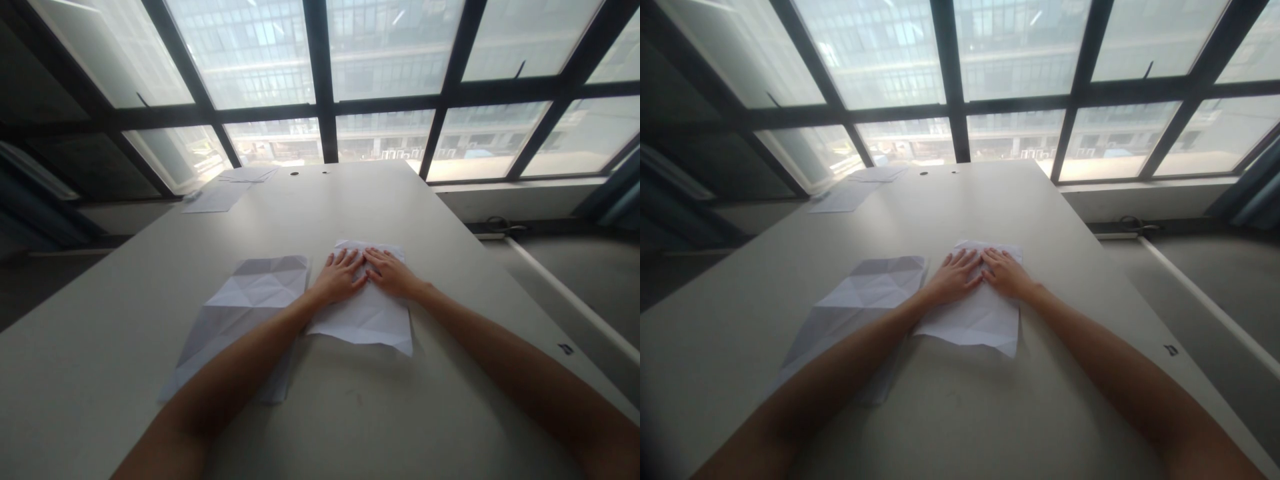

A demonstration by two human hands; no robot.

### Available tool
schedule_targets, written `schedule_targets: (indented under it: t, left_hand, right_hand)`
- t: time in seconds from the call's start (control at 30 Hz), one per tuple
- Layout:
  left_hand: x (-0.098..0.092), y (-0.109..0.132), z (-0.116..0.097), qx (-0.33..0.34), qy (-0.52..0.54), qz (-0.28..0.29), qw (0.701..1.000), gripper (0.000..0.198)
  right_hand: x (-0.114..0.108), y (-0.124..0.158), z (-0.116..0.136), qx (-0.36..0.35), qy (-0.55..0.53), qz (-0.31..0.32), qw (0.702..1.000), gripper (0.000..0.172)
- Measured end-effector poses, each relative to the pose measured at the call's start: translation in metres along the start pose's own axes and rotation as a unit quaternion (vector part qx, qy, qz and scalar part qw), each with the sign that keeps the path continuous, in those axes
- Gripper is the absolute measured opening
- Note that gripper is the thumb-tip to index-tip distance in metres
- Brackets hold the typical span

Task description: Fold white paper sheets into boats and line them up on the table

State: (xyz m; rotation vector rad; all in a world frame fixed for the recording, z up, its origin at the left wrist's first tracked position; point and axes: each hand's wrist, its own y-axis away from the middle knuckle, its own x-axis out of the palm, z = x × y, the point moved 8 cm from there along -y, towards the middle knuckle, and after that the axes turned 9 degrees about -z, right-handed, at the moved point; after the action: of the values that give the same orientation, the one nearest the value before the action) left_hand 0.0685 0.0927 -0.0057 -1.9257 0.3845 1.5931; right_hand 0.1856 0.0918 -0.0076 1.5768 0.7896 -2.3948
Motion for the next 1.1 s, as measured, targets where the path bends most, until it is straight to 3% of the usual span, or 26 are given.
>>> schedule_targets:
  t: [0.3, 0.63, 0.97, 1.1]
  left_hand:
    - [-0.004, 0.001, -0.002, 0.005, -0.001, 0.000, 1.000, 0.064]
    - [-0.003, 0.002, -0.001, 0.007, -0.006, 0.006, 1.000, 0.062]
    - [-0.002, 0.001, 0.000, 0.008, -0.007, 0.005, 1.000, 0.062]
    - [0.000, 0.000, 0.000, 0.005, -0.004, 0.005, 1.000, 0.063]
  right_hand:
    - [-0.001, 0.000, -0.011, 0.052, 0.057, 0.008, 0.997, 0.059]
    - [-0.010, 0.002, -0.032, 0.129, 0.113, -0.028, 0.985, 0.055]
    - [-0.017, 0.001, -0.028, 0.125, 0.104, -0.057, 0.985, 0.051]
    - [-0.022, 0.000, -0.003, 0.029, 0.060, -0.077, 0.995, 0.051]
